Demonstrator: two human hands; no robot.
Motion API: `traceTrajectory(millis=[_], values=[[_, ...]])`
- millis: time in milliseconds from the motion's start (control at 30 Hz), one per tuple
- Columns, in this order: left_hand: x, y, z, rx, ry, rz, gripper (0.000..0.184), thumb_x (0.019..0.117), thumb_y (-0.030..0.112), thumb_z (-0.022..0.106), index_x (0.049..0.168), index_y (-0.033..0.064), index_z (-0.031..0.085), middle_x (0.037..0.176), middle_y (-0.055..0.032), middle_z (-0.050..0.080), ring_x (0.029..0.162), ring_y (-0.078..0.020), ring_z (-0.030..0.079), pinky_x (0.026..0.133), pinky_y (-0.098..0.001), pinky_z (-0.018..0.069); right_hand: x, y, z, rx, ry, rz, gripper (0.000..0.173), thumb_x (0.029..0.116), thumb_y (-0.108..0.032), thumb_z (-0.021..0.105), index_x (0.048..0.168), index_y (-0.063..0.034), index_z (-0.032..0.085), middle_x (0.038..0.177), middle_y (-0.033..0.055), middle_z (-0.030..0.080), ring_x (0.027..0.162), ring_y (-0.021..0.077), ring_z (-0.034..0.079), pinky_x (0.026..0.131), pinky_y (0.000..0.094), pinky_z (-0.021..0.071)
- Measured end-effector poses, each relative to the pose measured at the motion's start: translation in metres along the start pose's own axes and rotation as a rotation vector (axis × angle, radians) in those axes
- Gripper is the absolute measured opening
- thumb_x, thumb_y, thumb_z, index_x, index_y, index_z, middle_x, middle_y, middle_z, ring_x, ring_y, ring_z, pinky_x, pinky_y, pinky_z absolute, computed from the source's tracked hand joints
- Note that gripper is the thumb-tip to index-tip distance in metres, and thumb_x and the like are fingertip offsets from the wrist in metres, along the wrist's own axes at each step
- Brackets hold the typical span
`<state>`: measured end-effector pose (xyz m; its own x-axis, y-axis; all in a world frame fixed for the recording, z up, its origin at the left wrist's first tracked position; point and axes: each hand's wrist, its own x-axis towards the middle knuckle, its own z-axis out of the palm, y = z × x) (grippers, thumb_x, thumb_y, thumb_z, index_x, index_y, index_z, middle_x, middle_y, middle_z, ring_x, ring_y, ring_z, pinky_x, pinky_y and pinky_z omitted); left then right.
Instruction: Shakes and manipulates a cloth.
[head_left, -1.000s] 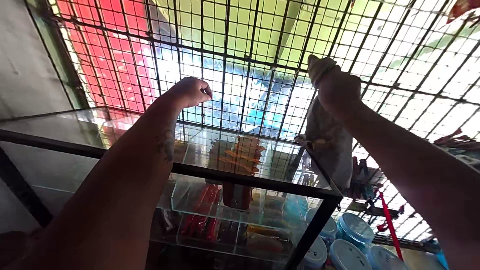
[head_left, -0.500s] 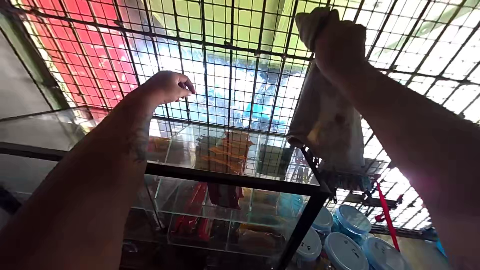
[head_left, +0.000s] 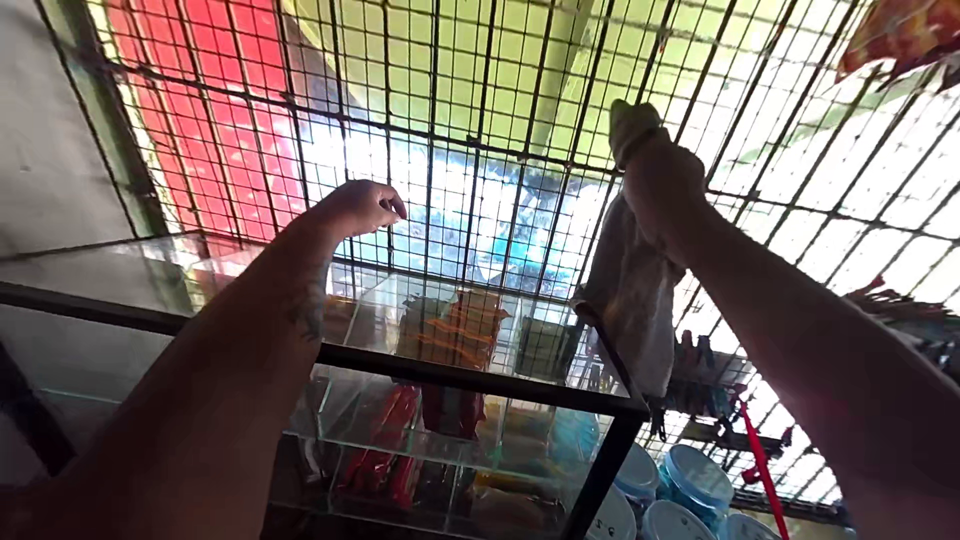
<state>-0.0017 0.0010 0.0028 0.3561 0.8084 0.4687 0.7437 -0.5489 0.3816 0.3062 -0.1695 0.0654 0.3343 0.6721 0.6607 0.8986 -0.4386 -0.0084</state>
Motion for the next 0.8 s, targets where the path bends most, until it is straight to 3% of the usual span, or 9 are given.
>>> traceTrajectory(millis=[133,367,567,633,667,700,733,767,800], values=[[0.004,-0.002,0.000,0.008,0.003,0.018,0.019,0.1054,0.011,0.057,0.116,0.0021,0.069,0.098,-0.0180,0.067,0.083,-0.0290,0.062,0.080,-0.0516,0.0497,0.014,-0.006,-0.003,0.019,0.017,0.042,0.036,0.1036,-0.006,0.045,0.133,0.0151,0.046,0.126,0.0347,0.059,0.116,0.0502,0.063,0.089,0.0640,0.0504],[0.003,-0.001,0.001,0.006,-0.009,0.012,0.020,0.1053,0.012,0.057,0.118,0.0021,0.068,0.104,-0.0187,0.068,0.088,-0.0299,0.064,0.084,-0.0524,0.0503,0.016,-0.027,-0.001,0.052,0.040,0.051,0.030,0.1016,-0.004,0.046,0.123,0.0139,0.056,0.126,0.0336,0.061,0.117,0.0493,0.062,0.087,0.0645,0.0502],[0.005,0.001,0.001,0.053,0.003,0.042,0.020,0.1053,0.013,0.058,0.114,-0.0006,0.069,0.102,-0.0213,0.068,0.089,-0.0335,0.064,0.086,-0.0562,0.0490,0.033,-0.029,-0.037,0.239,-0.060,-0.023,0.045,0.1040,-0.011,0.048,0.144,0.0091,0.043,0.143,0.0310,0.052,0.136,0.0432,0.052,0.106,0.0618,0.0414],[0.004,0.003,0.001,0.047,-0.001,0.043,0.020,0.1055,0.012,0.057,0.115,-0.0008,0.069,0.103,-0.0219,0.068,0.089,-0.0336,0.064,0.086,-0.0560,0.0489,0.040,-0.027,-0.047,0.376,-0.089,-0.037,0.042,0.1061,-0.011,0.047,0.143,0.0081,0.048,0.145,0.0280,0.052,0.136,0.0371,0.052,0.110,0.0537,0.0400],[0.003,0.002,0.001,0.040,-0.004,0.039,0.020,0.1055,0.012,0.057,0.116,-0.0003,0.069,0.105,-0.0220,0.069,0.090,-0.0343,0.065,0.086,-0.0566,0.0491,0.040,-0.021,-0.048,0.503,-0.064,-0.053,0.037,0.1049,-0.010,0.050,0.140,0.0037,0.053,0.136,0.0223,0.058,0.124,0.0282,0.058,0.103,0.0451,0.0445],[0.001,0.001,0.001,0.034,-0.011,0.030,0.020,0.1057,0.012,0.057,0.118,0.0005,0.069,0.107,-0.0217,0.069,0.092,-0.0346,0.065,0.087,-0.0567,0.0492,0.040,-0.010,-0.043,0.659,-0.025,-0.108,0.029,0.1030,-0.007,0.052,0.130,-0.0005,0.057,0.118,0.0125,0.059,0.101,0.0147,0.057,0.088,0.0316,0.0468],[0.001,0.000,0.001,0.028,-0.016,0.019,0.021,0.1059,0.012,0.057,0.119,0.0015,0.068,0.107,-0.0209,0.068,0.091,-0.0338,0.064,0.086,-0.0558,0.0493,0.038,0.007,-0.033,0.822,0.033,-0.227,0.021,0.1018,-0.005,0.052,0.121,-0.0012,0.059,0.105,0.0048,0.059,0.089,0.0031,0.056,0.079,0.0194,0.0475],[0.001,-0.001,0.002,0.021,-0.016,0.015,0.020,0.1059,0.012,0.056,0.119,0.0025,0.068,0.107,-0.0198,0.068,0.089,-0.0323,0.064,0.084,-0.0546,0.0495,0.035,0.028,-0.022,0.971,0.078,-0.415,0.022,0.1038,-0.004,0.049,0.122,0.0032,0.061,0.109,0.0061,0.063,0.097,0.0005,0.058,0.086,0.0165,0.0477],[0.001,-0.003,0.002,0.015,-0.013,0.018,0.020,0.1060,0.012,0.056,0.120,0.0030,0.068,0.106,-0.0191,0.068,0.088,-0.0311,0.063,0.082,-0.0536,0.0497,0.034,0.040,-0.013,1.108,0.074,-0.521,0.023,0.1065,-0.006,0.045,0.122,0.0009,0.060,0.109,0.0029,0.062,0.099,-0.0021,0.058,0.089,0.0152,0.0483]])
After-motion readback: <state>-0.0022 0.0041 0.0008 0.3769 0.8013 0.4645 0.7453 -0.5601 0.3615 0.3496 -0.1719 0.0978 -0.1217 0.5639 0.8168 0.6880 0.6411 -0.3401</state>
